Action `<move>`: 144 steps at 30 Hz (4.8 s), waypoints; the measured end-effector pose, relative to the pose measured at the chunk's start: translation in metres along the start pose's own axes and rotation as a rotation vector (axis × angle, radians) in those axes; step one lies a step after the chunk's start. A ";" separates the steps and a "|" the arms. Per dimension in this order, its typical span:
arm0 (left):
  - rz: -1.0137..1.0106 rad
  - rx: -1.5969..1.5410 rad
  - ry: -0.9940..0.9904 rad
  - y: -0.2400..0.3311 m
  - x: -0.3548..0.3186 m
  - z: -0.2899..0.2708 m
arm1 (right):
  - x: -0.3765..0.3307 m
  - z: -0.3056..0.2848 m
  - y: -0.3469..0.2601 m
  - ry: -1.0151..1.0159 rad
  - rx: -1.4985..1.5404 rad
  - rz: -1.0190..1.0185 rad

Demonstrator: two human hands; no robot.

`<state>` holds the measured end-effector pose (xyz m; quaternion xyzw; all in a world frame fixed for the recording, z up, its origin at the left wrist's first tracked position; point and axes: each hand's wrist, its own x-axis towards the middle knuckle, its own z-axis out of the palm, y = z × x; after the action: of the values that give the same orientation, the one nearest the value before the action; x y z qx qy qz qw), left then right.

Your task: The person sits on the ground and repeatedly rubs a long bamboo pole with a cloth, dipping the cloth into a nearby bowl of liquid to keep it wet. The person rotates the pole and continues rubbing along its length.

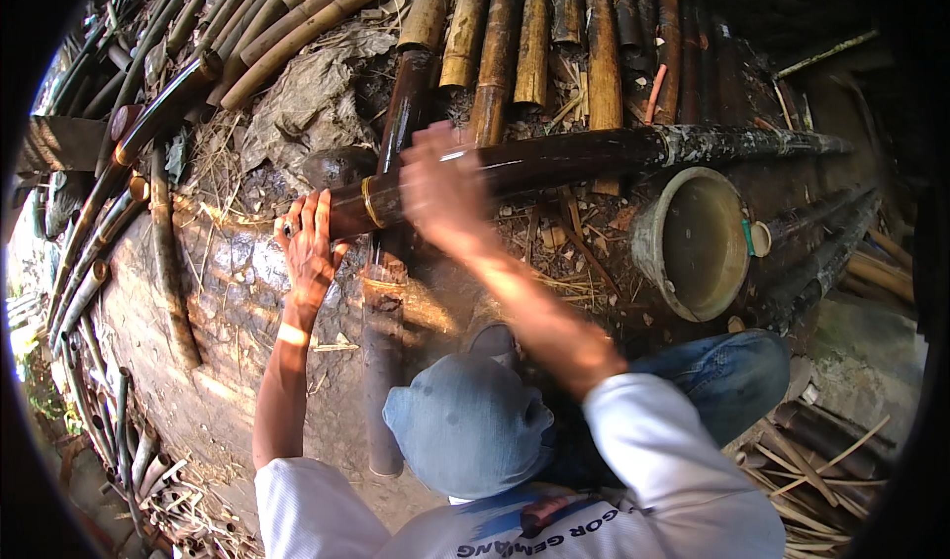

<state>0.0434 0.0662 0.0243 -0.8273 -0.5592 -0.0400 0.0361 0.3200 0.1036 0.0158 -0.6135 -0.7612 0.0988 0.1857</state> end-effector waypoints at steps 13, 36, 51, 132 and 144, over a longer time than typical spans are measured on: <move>0.251 -0.065 0.096 -0.035 0.031 0.013 | -0.026 -0.097 0.245 0.237 -0.121 0.630; 0.049 0.009 0.042 0.006 0.002 0.015 | -0.003 -0.015 0.030 -0.166 -0.194 -0.184; 0.191 0.031 0.039 0.006 -0.003 -0.001 | -0.014 -0.009 0.068 -0.002 0.077 0.147; -0.815 -2.503 -0.213 0.245 0.059 0.014 | -0.125 -0.073 0.073 0.322 0.396 0.426; 0.016 -1.480 -0.604 0.259 0.072 -0.047 | -0.114 -0.091 0.073 0.458 1.204 0.739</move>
<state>0.3089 0.0311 0.0748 -0.6156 -0.3673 -0.1748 -0.6749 0.4426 0.0029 0.0530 -0.6267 -0.2616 0.4248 0.5986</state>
